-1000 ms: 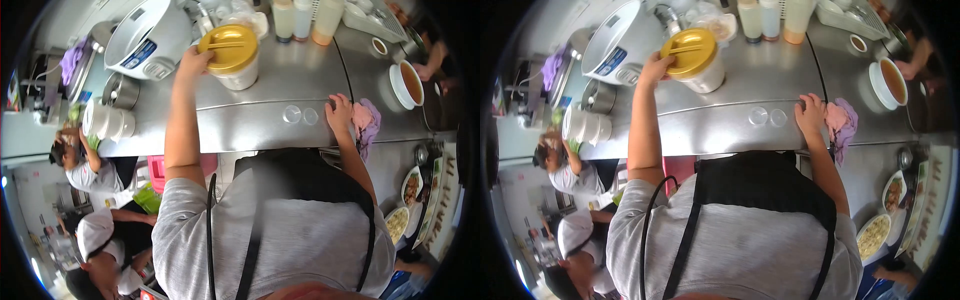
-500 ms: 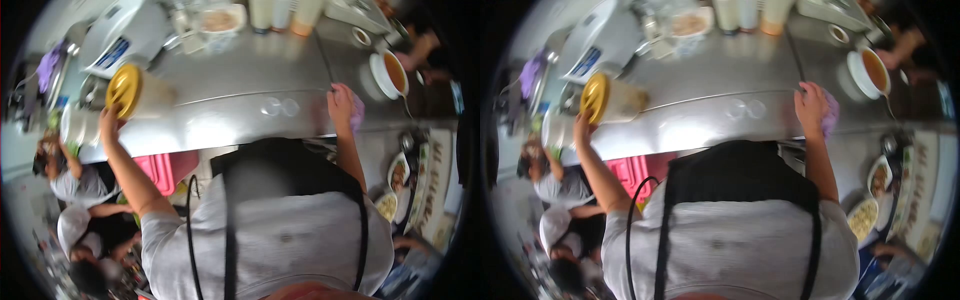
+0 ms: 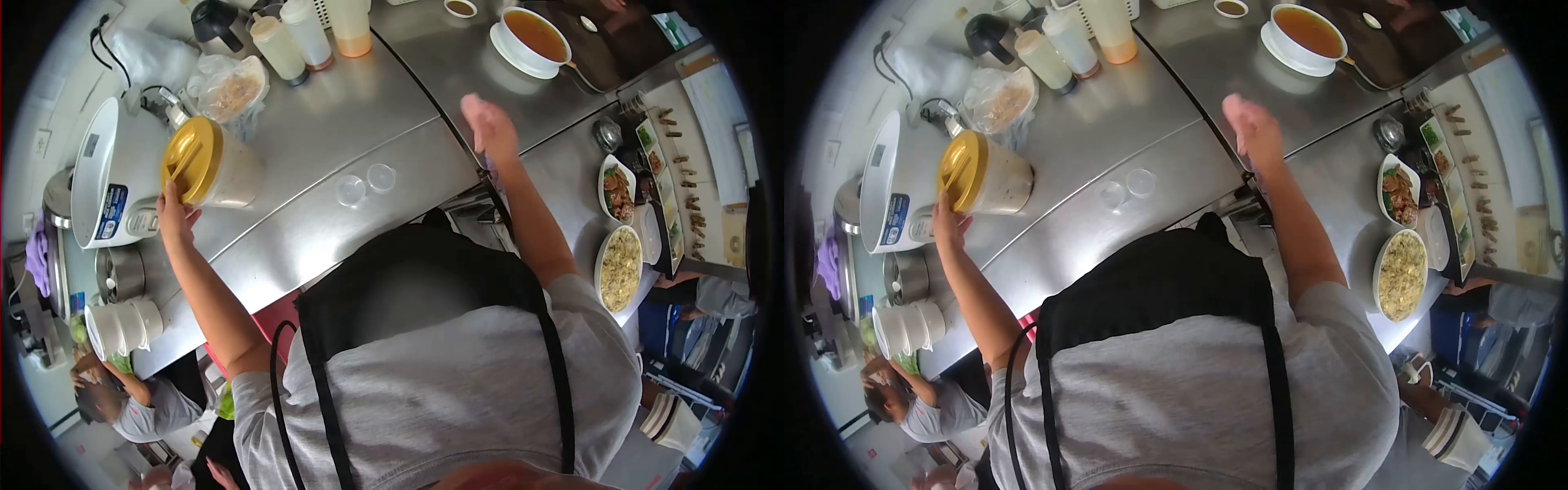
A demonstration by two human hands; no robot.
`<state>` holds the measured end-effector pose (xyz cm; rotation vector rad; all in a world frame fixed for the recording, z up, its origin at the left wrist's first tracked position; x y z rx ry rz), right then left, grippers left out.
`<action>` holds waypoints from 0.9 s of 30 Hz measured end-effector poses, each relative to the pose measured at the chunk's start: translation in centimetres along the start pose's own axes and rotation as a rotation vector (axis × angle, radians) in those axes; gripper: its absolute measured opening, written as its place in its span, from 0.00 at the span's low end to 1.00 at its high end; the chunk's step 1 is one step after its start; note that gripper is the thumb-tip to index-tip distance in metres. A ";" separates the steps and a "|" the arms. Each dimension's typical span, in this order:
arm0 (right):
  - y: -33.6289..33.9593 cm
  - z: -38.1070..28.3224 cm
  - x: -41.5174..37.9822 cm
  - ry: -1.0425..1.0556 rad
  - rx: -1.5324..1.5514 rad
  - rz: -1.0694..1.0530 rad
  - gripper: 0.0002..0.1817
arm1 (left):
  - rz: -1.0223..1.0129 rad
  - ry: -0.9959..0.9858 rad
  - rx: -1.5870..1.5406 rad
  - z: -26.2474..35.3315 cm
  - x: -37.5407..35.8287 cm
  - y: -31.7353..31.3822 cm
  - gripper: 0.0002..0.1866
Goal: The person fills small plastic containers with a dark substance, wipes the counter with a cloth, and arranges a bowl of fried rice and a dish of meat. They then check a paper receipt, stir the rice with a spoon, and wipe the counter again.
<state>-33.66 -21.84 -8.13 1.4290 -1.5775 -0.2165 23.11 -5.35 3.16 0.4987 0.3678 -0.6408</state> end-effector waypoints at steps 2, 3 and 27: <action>0.6 1.3 1.0 -0.252 0.394 0.162 0.19 | 0.060 -0.050 0.049 0.7 -1.3 -1.6 0.32; 1.9 -0.3 2.4 -0.359 0.622 0.242 0.19 | 0.056 -0.061 0.068 0.8 -1.6 -2.2 0.35; -3.9 -32.8 1.6 0.457 1.127 -0.691 0.12 | -0.533 -0.442 -0.144 -4.4 -18.7 -9.6 0.10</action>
Point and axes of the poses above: each hand's wrist, its own x-axis towards the middle knuckle, its own y-axis out of the back of the hand, z = x × y, the point moved 4 cm from there along x, towards the middle knuckle, and after that the axes turned 15 degrees about y, right-handed, at the moved point
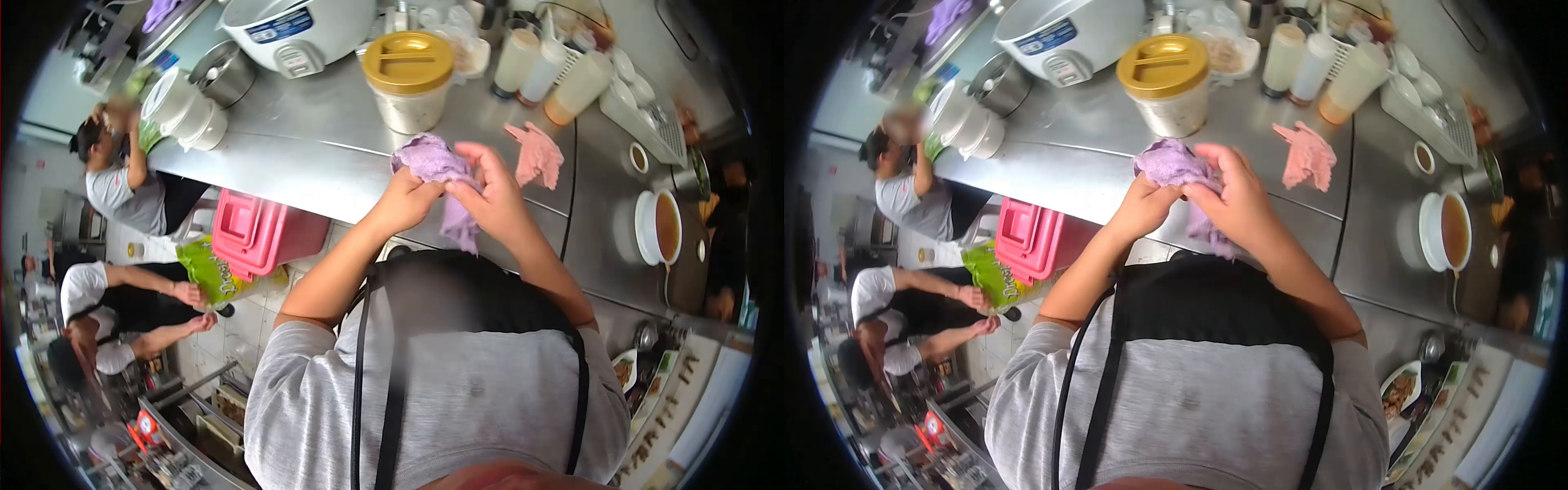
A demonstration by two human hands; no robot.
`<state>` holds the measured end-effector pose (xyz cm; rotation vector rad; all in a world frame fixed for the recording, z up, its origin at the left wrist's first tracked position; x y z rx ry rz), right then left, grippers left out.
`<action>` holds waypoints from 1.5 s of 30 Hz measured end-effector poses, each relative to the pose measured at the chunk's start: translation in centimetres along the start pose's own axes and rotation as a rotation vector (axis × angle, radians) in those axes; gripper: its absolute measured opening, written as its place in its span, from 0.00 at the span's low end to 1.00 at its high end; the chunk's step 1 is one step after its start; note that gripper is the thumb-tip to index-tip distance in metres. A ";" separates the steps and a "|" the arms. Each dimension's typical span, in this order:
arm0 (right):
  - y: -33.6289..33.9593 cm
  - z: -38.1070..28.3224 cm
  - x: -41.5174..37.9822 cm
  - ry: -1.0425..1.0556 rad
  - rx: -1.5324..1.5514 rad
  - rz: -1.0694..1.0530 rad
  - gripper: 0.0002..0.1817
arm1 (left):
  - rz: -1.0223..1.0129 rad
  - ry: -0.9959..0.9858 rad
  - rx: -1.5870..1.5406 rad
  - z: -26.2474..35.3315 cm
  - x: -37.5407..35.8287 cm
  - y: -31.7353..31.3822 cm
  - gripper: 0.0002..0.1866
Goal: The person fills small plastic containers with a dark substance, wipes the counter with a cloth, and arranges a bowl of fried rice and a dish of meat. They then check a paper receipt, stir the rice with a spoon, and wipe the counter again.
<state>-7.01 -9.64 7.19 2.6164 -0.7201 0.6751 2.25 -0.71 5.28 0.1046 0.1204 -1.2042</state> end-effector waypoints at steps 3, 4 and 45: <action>-1.1 1.0 -0.3 -0.172 0.037 -0.134 0.08 | 0.123 -0.020 0.034 -0.7 -1.5 2.8 0.09; -1.2 0.5 0.1 -0.158 -0.016 -0.169 0.08 | 0.123 0.010 -0.009 -1.6 -1.6 3.8 0.10; -3.4 8.4 -8.4 -0.344 -1.057 -0.461 0.26 | 1.105 0.499 1.127 -13.7 6.2 37.3 0.25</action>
Point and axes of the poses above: each hand's wrist, its own x-axis towards the middle knuckle, its own y-axis out of the back of the hand, z = x × y, the point moved 4 cm from there along x, towards the middle knuckle, and after that the axes turned 15 degrees about y, right-handed, at the moved point
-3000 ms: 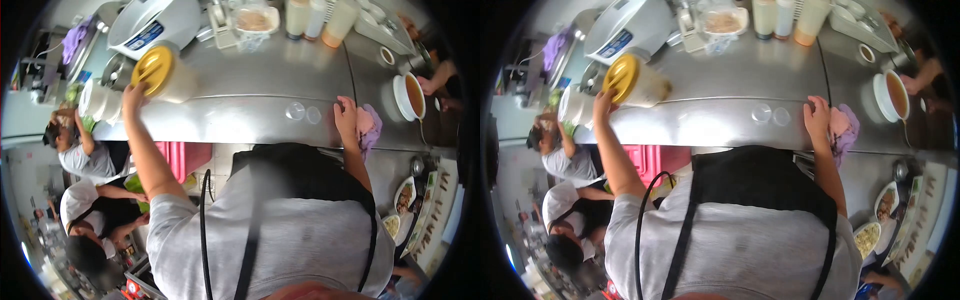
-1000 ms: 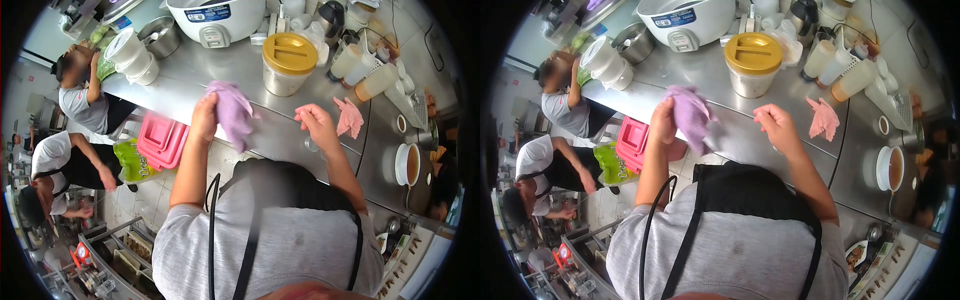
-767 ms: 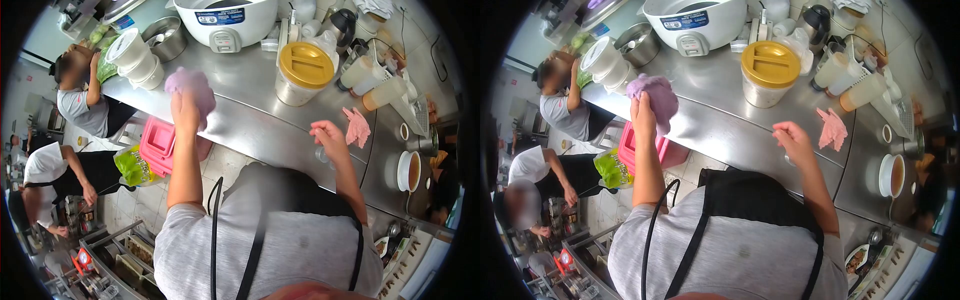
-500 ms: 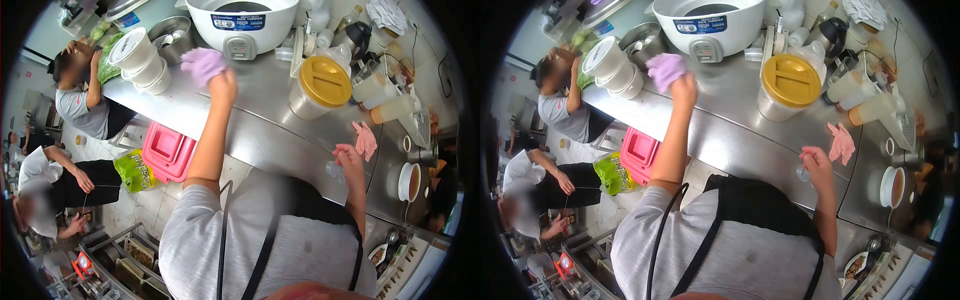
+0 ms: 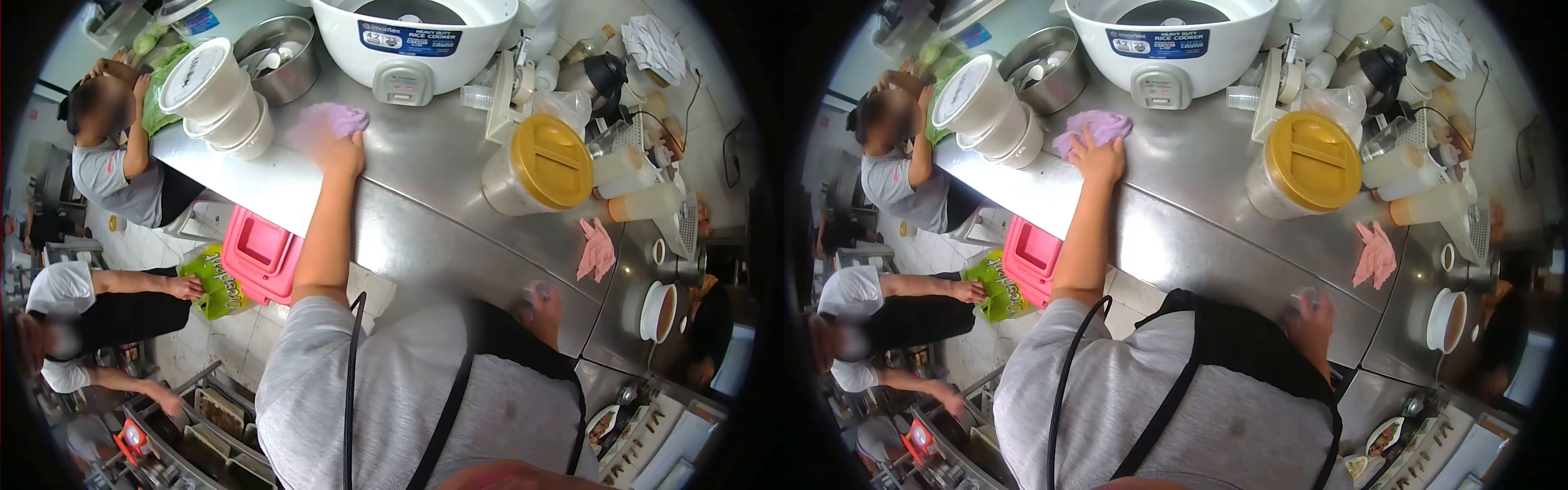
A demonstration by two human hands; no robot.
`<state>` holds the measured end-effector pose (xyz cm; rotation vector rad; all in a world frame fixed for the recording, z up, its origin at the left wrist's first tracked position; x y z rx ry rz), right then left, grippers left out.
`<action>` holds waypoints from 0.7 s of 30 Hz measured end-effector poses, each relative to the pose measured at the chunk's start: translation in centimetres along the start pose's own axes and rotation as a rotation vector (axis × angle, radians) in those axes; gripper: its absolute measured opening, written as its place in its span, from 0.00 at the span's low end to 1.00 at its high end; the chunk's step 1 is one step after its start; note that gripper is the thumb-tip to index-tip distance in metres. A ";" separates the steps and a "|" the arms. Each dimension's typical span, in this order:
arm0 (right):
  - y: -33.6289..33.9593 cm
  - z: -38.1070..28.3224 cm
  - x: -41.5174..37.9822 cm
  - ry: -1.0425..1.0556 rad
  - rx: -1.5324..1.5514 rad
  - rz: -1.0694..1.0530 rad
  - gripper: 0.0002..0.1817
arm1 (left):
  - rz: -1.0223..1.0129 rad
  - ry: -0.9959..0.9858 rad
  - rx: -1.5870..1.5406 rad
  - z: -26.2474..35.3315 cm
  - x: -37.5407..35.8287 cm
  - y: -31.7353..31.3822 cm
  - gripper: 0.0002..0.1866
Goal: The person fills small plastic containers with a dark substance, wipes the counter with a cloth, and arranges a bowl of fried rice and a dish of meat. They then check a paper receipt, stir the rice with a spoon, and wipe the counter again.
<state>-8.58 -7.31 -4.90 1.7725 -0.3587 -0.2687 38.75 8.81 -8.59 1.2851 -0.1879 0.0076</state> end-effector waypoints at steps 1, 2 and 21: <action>-0.3 -0.3 0.8 0.077 -0.011 0.069 0.24 | -0.009 0.044 0.035 -1.4 -0.2 0.1 0.25; -0.4 -0.8 1.8 0.151 -0.021 0.140 0.22 | -0.018 0.083 0.070 -2.7 -0.7 0.7 0.25; 0.3 -10.4 29.0 0.293 -0.232 0.201 0.16 | -0.014 -0.064 0.097 -1.6 2.7 1.4 0.24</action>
Point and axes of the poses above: each hand's wrist, its own x-axis towards the middle knuckle, its own y-axis out of the back of the hand, z = x × y, the point moved 4 cm from there along x, towards the middle knuckle, and after that the axes turned 15 degrees about y, right-handed, at the moved point
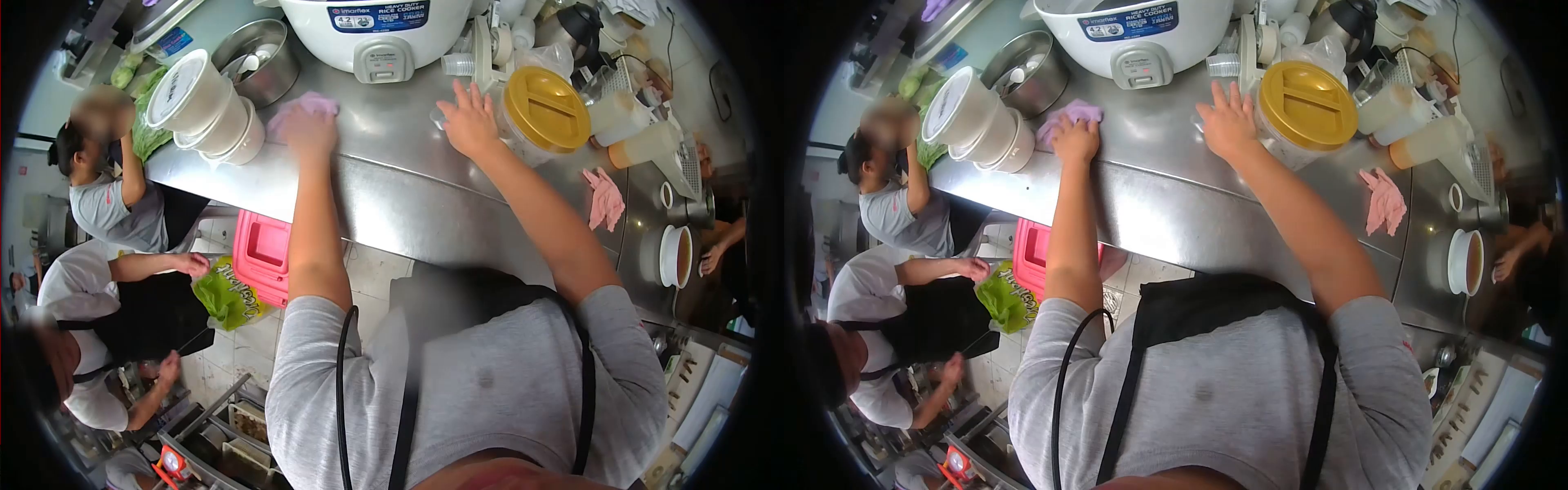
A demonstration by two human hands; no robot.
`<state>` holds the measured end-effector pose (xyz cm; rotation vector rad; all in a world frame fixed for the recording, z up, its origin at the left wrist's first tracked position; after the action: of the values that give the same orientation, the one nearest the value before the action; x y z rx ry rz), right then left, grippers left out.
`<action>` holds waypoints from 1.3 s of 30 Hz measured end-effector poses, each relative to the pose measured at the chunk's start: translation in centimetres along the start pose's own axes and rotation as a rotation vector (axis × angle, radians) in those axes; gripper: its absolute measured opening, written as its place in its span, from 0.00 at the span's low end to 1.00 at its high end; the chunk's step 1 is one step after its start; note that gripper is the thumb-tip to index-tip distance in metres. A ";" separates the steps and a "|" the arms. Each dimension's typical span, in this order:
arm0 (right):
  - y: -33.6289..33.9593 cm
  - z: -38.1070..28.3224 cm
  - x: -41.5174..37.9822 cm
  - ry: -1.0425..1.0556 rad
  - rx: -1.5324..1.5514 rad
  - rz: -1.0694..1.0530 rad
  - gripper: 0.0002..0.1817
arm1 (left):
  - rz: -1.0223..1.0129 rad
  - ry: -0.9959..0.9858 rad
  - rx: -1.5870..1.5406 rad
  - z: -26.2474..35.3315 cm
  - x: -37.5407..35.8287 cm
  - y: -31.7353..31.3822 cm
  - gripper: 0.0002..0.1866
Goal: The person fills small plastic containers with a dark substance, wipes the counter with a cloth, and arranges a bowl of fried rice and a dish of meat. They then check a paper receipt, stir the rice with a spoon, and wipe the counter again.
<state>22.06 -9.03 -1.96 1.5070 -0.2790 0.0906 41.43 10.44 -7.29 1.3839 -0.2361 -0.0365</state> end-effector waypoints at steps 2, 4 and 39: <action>1.0 -0.6 -0.5 -0.007 0.114 0.034 0.18 | 0.040 -0.184 0.041 2.1 -0.3 -1.6 0.22; 2.3 -1.3 -1.5 0.017 0.231 0.103 0.20 | 0.098 -0.403 -0.165 5.4 -4.3 -0.7 0.18; 0.9 0.4 -21.1 -0.225 0.810 0.474 0.12 | -0.192 -0.926 -0.313 9.5 -24.7 3.7 0.14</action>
<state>1.43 -6.97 -6.06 2.2275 -0.8534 0.4553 15.12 6.03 -5.70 0.9894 -0.8262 -0.8502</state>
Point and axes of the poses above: each hand's wrist, its own x-axis towards the middle knuckle, its own y-axis out of the back of the hand, z = x × y, the point moved 4 cm from there along x, towards the middle knuckle, and after that the axes turned 15 degrees about y, right-handed, at the moved point
